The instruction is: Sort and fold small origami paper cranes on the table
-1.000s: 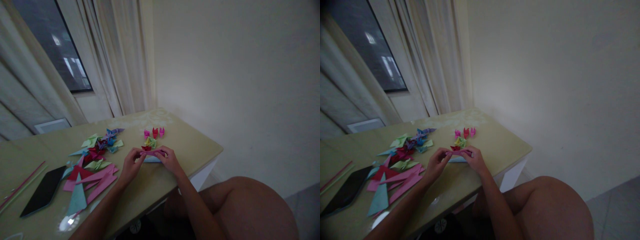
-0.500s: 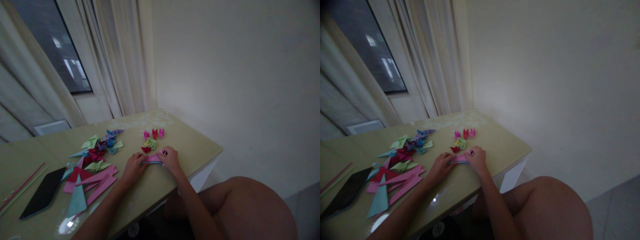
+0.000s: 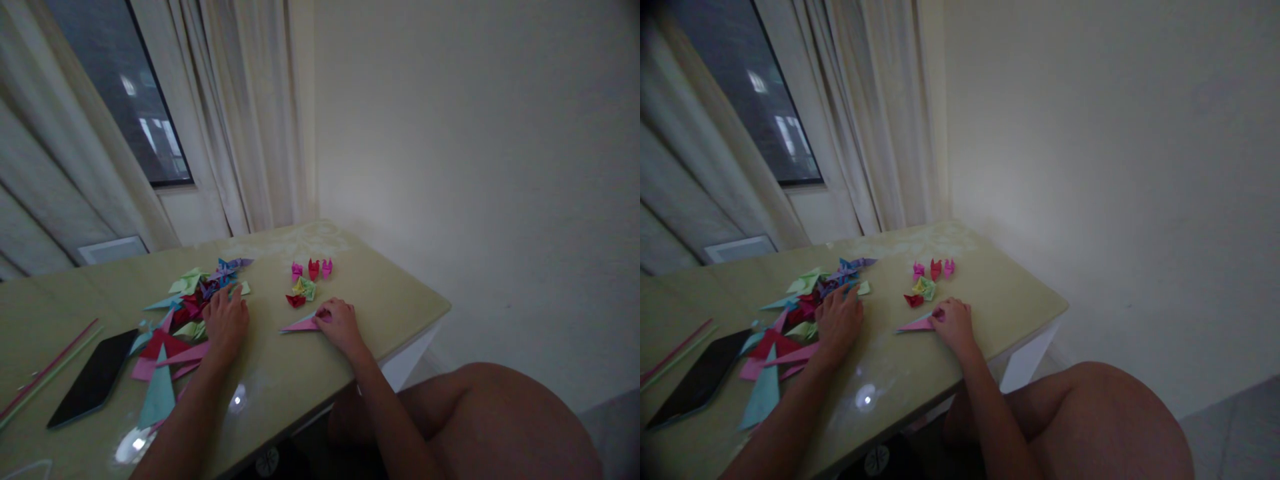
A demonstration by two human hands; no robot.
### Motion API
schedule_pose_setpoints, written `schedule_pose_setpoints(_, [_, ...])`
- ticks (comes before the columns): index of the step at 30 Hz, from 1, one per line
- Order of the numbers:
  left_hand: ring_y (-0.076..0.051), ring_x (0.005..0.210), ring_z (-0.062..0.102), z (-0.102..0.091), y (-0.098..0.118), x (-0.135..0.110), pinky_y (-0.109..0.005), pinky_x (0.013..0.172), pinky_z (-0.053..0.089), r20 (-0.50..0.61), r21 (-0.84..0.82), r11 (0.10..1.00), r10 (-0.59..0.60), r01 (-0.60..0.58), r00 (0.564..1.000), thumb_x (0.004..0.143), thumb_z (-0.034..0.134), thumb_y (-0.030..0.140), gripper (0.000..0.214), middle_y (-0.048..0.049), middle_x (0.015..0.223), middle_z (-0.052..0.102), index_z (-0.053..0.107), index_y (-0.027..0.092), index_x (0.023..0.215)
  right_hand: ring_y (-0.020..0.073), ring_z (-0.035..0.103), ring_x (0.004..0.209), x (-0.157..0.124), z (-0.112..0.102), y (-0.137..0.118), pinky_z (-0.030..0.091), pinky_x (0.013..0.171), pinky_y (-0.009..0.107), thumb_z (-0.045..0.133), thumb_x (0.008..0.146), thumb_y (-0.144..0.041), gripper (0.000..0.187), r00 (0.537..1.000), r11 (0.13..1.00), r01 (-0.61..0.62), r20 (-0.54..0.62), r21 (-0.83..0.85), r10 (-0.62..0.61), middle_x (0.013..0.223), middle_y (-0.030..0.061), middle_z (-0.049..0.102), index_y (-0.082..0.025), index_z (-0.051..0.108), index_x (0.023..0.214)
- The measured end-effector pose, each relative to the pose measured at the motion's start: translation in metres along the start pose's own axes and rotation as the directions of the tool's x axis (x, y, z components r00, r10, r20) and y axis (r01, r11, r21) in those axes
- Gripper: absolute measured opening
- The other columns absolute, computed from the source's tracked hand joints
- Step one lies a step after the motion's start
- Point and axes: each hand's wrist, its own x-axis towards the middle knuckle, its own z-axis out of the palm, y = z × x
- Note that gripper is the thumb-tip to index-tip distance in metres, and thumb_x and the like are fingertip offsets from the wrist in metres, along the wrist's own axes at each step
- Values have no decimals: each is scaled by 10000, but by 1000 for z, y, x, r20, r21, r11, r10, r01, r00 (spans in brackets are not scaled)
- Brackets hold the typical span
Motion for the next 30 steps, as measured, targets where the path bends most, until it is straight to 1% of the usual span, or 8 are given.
schedule_pose_setpoints(3, [-384, 1365, 502, 3, -17, 3, -561, 1066, 423, 52, 147, 988, -54, 46, 997, 985, 458, 216, 434, -197, 1456, 612, 659, 185, 1369, 241, 660, 1036, 0, 0, 1, 357, 935, 361, 809, 852, -215, 78, 999, 999, 35, 29, 18, -35, 1007, 51, 759, -236, 819, 926])
schedule_pose_setpoints(7, [-366, 1221, 576, 8, -12, 2, -508, 986, 476, 136, 210, 977, -6, -23, 991, 1015, 444, 278, 339, -171, 1262, 694, 732, 184, 1168, 239, 657, 1098, 0, 0, 2, 351, 979, 367, 796, 877, -239, 184, 997, 999, 49, 65, 21, -50, 1085, 50, 759, -271, 829, 1055])
schedule_pose_setpoints(10, [-306, 1152, 631, 15, 1, 2, -442, 1001, 503, 199, 35, 988, 143, -153, 970, 1013, 450, 267, 306, -134, 1175, 712, 735, 201, 1103, 243, 656, 1108, -1, -1, 2, 353, 987, 371, 797, 884, -256, 173, 995, 999, 52, 84, 10, -52, 1089, 53, 760, -272, 835, 1052])
schedule_pose_setpoints(13, [-236, 1163, 666, 27, 8, 4, -375, 1035, 527, 182, -273, 934, 286, -232, 941, 1026, 436, 284, 353, -113, 1292, 686, 667, 209, 1283, 244, 658, 1100, -1, -2, 2, 355, 989, 379, 799, 886, -263, 153, 995, 998, 58, 85, 12, -59, 1086, 54, 761, -267, 836, 1034])
schedule_pose_setpoints(15, [-247, 1268, 635, 34, 4, 5, -401, 1094, 507, 134, -287, 936, 251, -205, 959, 1037, 404, 292, 419, -141, 1411, 641, 608, 190, 1389, 247, 659, 1098, 0, -1, 2, 358, 988, 383, 798, 887, -263, 146, 995, 998, 58, 83, 13, -59, 1078, 55, 761, -264, 835, 1028])
schedule_pose_setpoints(20, [-395, 1455, 471, 38, -20, 5, -630, 1194, 344, 156, 101, 995, -13, -3, 988, 1029, 413, 330, 493, -220, 1527, 573, 581, 134, 1449, 247, 661, 1098, 0, 0, 3, 363, 984, 383, 803, 875, -235, 159, 993, 997, 75, 90, 28, -77, 1077, 50, 763, -267, 834, 1027])
schedule_pose_setpoints(25, [-289, 1285, 610, 30, -16, 6, -466, 1100, 438, 322, 48, 994, 82, -103, 943, 1026, 366, 233, 474, -154, 1409, 662, 608, 198, 1432, 259, 643, 1116, 0, 0, 1, 363, 995, 395, 802, 867, -225, 218, 991, 995, 97, 86, 19, -98, 1105, 61, 748, -269, 828, 1078])
schedule_pose_setpoints(30, [-382, 1372, 509, 24, -12, 6, -567, 1105, 389, 313, 76, 995, 38, -65, 949, 1006, 495, 442, 441, -146, 1484, 617, 651, 228, 1359, 261, 617, 1177, -2, 0, 1, 355, 1027, 405, 784, 879, -227, 243, 989, 992, 125, 76, 14, -126, 1209, 56, 732, -282, 813, 1114])
